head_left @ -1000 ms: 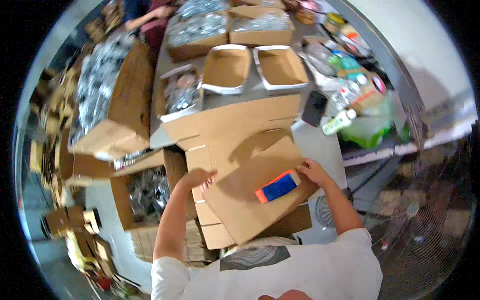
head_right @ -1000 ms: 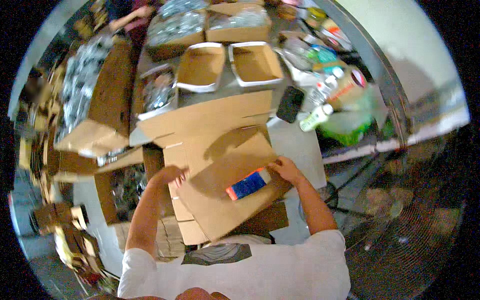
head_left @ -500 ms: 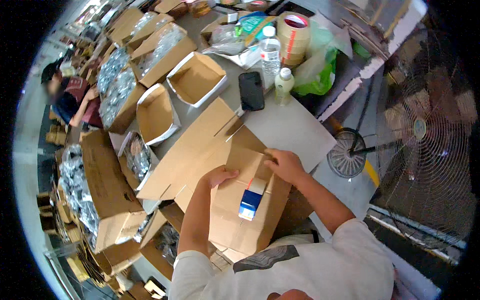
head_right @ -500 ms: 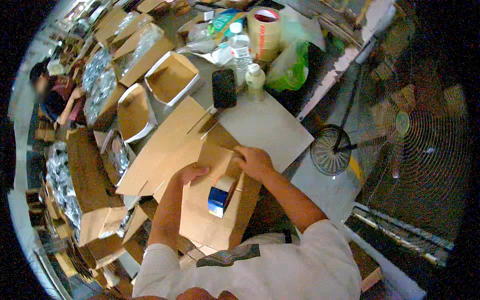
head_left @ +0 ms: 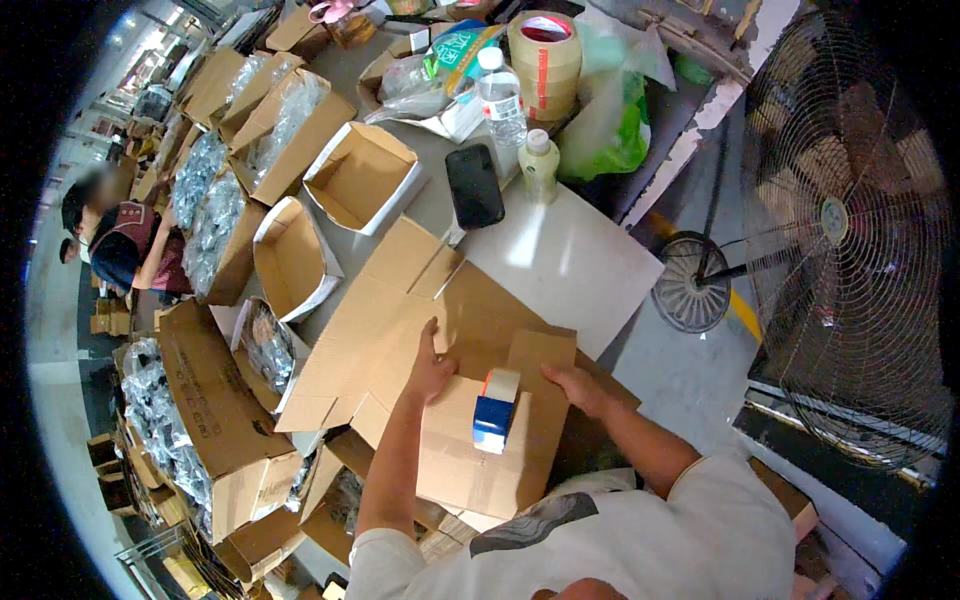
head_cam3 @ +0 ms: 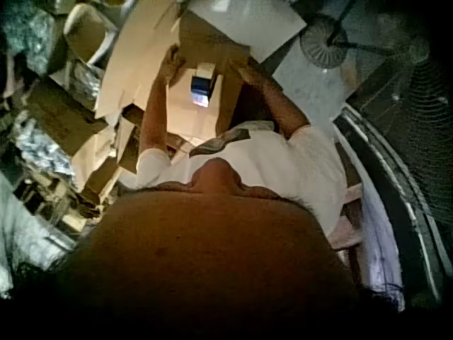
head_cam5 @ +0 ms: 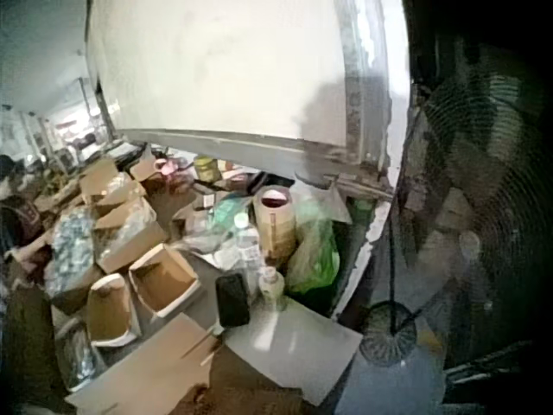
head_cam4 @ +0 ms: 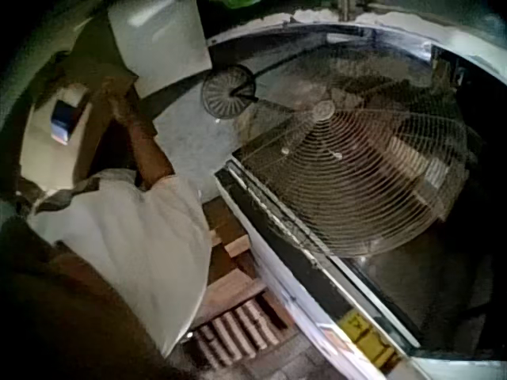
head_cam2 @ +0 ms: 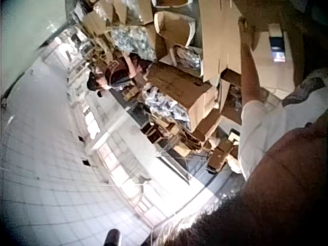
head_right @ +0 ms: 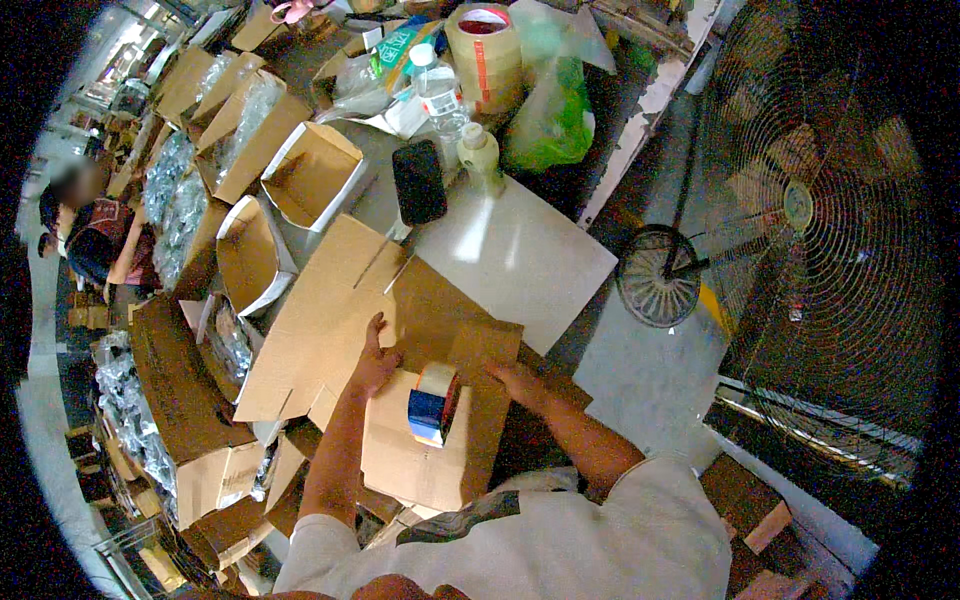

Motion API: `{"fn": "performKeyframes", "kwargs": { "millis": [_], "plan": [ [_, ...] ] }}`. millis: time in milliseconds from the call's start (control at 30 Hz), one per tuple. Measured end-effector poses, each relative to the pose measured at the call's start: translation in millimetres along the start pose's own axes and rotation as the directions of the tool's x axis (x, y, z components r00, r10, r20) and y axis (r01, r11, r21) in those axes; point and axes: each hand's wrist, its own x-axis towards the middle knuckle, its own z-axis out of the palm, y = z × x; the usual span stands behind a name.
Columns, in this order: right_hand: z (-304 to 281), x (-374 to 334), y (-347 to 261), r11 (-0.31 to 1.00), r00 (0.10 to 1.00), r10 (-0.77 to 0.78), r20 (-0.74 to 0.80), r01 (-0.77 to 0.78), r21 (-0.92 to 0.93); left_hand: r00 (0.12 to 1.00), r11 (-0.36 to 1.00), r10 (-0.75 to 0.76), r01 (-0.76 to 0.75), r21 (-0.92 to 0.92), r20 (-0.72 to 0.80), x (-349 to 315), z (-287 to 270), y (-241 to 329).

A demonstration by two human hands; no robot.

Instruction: The person packs metal mechanical components into small internal boxes and then seals a larger shipping carton using a tape dispenser.

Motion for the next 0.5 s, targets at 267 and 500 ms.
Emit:
{"fn": "performKeyframes", "kwargs": {
  "millis": [267,500],
  "plan": [
    [-8,13,-25,0.302,0.685,-0.619,-0.385,-0.245,-0.921,0.63,0.716,-0.228,-0.408,0.566,0.742,37,60,100],
    [-26,60,-25,0.07,0.82,-0.519,-0.241,-0.24,-0.968,0.42,0.464,-0.637,-0.461,0.756,0.647,46,64,27]
  ]
}}
